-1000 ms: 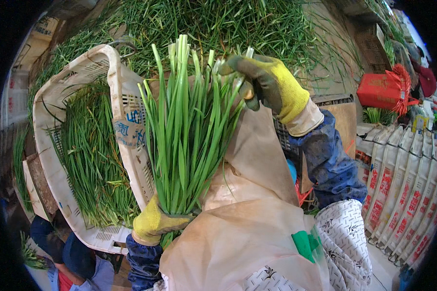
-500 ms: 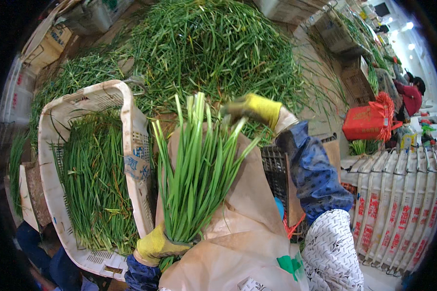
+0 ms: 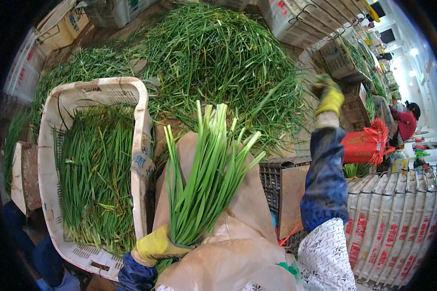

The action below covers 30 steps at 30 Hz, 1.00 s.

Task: The person sorts chives by pulling handfuls from a bin, aligning the stalks, removing loose leaves, and securing the bundles with red ties before placing them on a stack.

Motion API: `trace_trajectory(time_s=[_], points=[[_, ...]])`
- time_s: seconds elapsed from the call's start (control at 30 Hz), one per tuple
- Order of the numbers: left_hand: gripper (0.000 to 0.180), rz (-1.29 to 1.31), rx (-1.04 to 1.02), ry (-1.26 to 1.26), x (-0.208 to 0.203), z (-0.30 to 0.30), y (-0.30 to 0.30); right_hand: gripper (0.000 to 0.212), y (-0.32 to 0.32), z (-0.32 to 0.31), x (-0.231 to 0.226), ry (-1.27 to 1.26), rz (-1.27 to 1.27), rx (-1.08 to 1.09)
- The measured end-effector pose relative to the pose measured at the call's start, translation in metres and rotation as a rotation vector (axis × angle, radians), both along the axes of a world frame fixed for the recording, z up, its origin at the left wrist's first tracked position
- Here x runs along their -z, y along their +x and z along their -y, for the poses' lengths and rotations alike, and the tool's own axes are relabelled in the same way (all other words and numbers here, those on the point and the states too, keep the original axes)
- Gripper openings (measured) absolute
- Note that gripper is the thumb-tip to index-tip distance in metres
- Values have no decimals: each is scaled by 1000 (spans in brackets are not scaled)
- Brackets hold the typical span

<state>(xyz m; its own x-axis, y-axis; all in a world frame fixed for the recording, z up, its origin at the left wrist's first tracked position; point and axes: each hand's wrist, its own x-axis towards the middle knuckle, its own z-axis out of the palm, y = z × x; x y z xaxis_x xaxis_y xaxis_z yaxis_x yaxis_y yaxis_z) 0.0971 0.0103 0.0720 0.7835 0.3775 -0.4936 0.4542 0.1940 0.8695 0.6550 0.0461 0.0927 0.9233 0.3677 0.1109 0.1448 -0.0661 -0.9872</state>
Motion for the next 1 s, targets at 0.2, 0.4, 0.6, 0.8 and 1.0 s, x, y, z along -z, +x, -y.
trace_trajectory(time_s=[0.2, 0.4, 0.6, 0.8, 1.0], points=[[64, 25, -11, 36, -1, 1, -1, 58, -64, -1, 49, -840, 213, -880], [72, 12, -49, -233, 17, 0, -7, 19, -155, 22, 31, -633, 106, -1455], [86, -120, -81, -274, 21, 3, -17, 16, -145, 40, 28, -528, -316, -866], [84, -35, -124, -357, 18, 4, -10, 38, -142, 9, 22, -688, 559, -667], [80, -10, -60, -340, 28, 8, -8, 30, -176, -9, 61, -789, 551, -1299]])
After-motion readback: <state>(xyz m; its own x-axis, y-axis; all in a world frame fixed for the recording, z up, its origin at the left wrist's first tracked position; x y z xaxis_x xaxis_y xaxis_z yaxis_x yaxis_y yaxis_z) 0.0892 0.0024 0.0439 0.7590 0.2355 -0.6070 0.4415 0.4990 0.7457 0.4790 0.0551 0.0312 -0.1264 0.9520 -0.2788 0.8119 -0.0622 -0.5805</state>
